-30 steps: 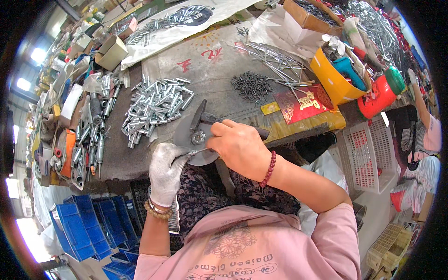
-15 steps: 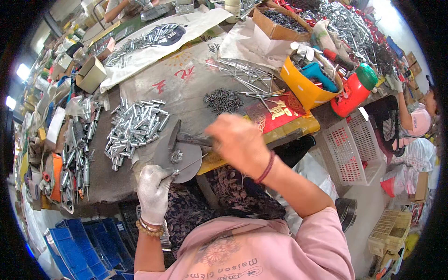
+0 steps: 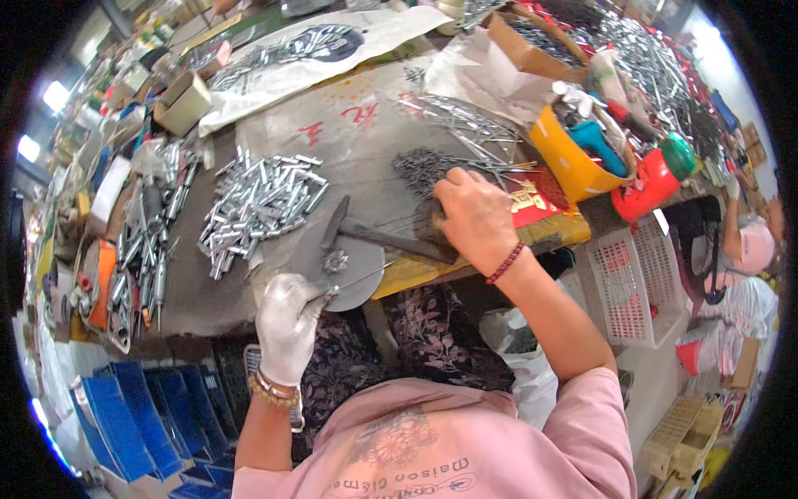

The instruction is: The person assembles metal pins and circular plates into finished hardware by hand, using a hammer and a jig at a factory workbench.

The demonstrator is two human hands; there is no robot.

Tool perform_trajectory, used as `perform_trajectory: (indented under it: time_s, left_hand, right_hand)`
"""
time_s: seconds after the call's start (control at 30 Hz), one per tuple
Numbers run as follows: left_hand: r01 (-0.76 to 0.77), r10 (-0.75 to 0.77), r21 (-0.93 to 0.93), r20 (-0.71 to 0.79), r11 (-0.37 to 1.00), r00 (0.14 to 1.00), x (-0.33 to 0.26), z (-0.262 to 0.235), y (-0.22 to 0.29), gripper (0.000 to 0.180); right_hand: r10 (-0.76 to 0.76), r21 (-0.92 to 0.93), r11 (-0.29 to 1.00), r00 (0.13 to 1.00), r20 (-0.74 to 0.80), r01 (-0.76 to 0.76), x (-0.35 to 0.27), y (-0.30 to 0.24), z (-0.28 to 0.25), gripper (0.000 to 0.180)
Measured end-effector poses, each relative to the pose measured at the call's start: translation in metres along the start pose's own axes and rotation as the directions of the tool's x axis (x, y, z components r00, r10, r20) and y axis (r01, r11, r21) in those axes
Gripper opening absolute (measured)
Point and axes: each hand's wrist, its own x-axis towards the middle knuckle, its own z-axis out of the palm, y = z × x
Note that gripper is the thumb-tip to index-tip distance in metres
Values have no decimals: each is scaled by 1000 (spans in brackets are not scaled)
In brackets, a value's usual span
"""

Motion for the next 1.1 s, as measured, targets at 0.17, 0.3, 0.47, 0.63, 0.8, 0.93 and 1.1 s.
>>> perform_trajectory:
  time_s: [0.17, 0.3, 0.47, 0.63, 0.8, 0.93, 1.1]
  left_hand:
    - [39, -39, 22, 30, 999, 999, 1, -7, 5, 22]
    - [29, -30, 19, 37, 999, 999, 2, -7, 2, 21]
    - [-26, 25, 41, 16, 999, 1000, -1, -4, -1, 17]
    - [-29, 29, 47, 6, 998, 1000, -2, -4, -3, 18]
    - [-42, 42, 30, -19, 999, 999, -1, -4, -2, 18]
    - [-21, 21, 26, -7, 999, 1000, -1, -6, -1, 16]
    - [1, -1, 44, -4, 999, 1000, -3, -4, -1, 14]
  right_hand:
    - [-170, 461, 876, 985, 27, 138, -1, -42, -19, 19]
    - [-339, 595, 763, 940, 37, 252, -11, -90, -15, 21]
    - [-396, 580, 761, 916, 58, 292, -12, -105, -7, 20]
    - [-439, 547, 763, 897, 46, 345, -9, -109, -8, 19]
    - [-485, 488, 781, 871, 81, 389, -5, -111, -12, 17]
    - [-504, 473, 781, 859, 89, 408, -4, -113, -12, 17]
    - [-459, 542, 763, 885, 70, 353, -7, -110, -1, 18]
